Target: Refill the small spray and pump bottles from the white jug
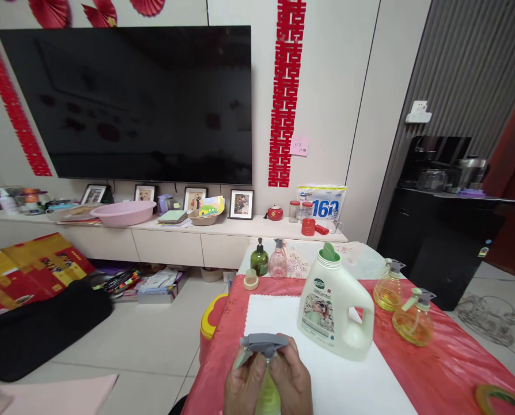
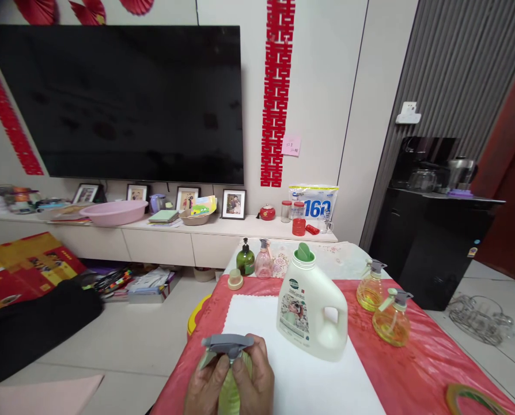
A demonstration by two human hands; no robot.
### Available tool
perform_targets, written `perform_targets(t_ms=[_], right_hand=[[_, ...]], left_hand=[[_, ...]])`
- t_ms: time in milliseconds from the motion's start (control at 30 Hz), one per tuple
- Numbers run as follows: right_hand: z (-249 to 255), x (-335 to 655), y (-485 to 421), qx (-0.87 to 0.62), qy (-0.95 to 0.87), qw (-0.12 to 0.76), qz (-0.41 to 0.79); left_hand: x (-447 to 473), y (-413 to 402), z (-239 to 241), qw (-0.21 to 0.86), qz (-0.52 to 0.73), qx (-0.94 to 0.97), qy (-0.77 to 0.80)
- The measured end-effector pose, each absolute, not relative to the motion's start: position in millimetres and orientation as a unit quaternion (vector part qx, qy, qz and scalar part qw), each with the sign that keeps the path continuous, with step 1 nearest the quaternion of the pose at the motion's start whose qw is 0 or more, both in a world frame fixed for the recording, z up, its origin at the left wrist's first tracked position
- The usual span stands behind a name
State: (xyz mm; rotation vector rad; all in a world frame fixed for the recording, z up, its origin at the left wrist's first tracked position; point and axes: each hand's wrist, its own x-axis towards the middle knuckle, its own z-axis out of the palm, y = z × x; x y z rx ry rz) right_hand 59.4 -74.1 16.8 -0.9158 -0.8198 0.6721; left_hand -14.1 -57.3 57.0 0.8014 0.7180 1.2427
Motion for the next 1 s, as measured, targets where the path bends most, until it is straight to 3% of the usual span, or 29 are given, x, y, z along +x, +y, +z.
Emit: perform_targets(t_ms=[1000], right_hand=[[17.3, 60.8, -75.2, -0.425, -0.373, 0.759, 0.323]], left_hand=[[-11.1, -60.2, 58.3, 0.673, 0.564, 0.328, 0.348]])
